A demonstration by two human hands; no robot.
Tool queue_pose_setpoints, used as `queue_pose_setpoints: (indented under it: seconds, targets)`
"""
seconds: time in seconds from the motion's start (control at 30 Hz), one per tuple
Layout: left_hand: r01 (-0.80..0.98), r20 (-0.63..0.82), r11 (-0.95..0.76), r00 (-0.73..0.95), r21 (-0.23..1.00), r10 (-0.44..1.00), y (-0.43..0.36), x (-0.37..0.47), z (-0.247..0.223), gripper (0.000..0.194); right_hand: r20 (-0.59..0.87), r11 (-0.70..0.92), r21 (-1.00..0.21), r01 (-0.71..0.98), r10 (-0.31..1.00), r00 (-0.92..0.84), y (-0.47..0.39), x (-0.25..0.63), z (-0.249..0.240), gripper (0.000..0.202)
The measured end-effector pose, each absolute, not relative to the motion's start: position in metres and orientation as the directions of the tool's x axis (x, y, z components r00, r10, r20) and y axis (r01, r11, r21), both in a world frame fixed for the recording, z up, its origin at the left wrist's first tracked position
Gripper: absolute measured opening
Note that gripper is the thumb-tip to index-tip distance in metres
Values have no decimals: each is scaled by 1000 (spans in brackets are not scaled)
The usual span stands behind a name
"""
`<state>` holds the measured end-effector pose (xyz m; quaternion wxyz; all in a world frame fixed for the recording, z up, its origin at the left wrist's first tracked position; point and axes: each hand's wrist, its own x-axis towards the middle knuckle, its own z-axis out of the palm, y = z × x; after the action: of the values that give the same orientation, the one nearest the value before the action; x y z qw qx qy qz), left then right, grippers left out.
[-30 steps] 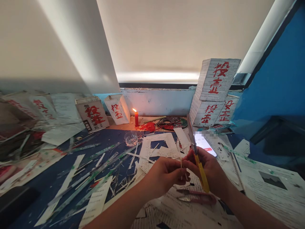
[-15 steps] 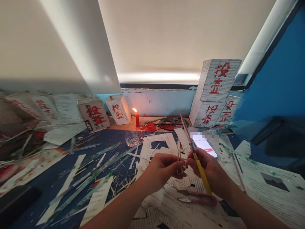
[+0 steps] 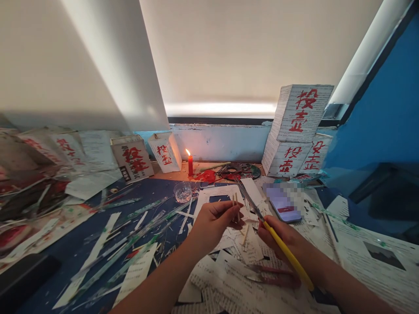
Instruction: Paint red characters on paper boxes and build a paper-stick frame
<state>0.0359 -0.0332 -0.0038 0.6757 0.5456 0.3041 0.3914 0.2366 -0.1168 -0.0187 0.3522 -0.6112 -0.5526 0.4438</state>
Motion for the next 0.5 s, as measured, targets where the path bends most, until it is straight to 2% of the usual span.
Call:
queue_pose_setpoints:
  seconds: [0.13,0.3,0.37,0.5]
  targets:
    - [-190,38,71,517,979,855,-34,36,-4,30,-281,-266,-935,236,959,-31,-120,229,-13,37]
    - [-162,38,56,526,985,849,-34,35,-3,29,-42,-42,-955,292,999,7,-118,228,-8,34]
    - [-142,41,42,536,989,843,-34,35,-3,29,-31,-28,-950,311,1000,-4,-117,230,-8,35]
    - [-151,52,35,535,988,843,-34,34,-2,29,-111,-96,-943,318,993,-30,-117,232,-12,36]
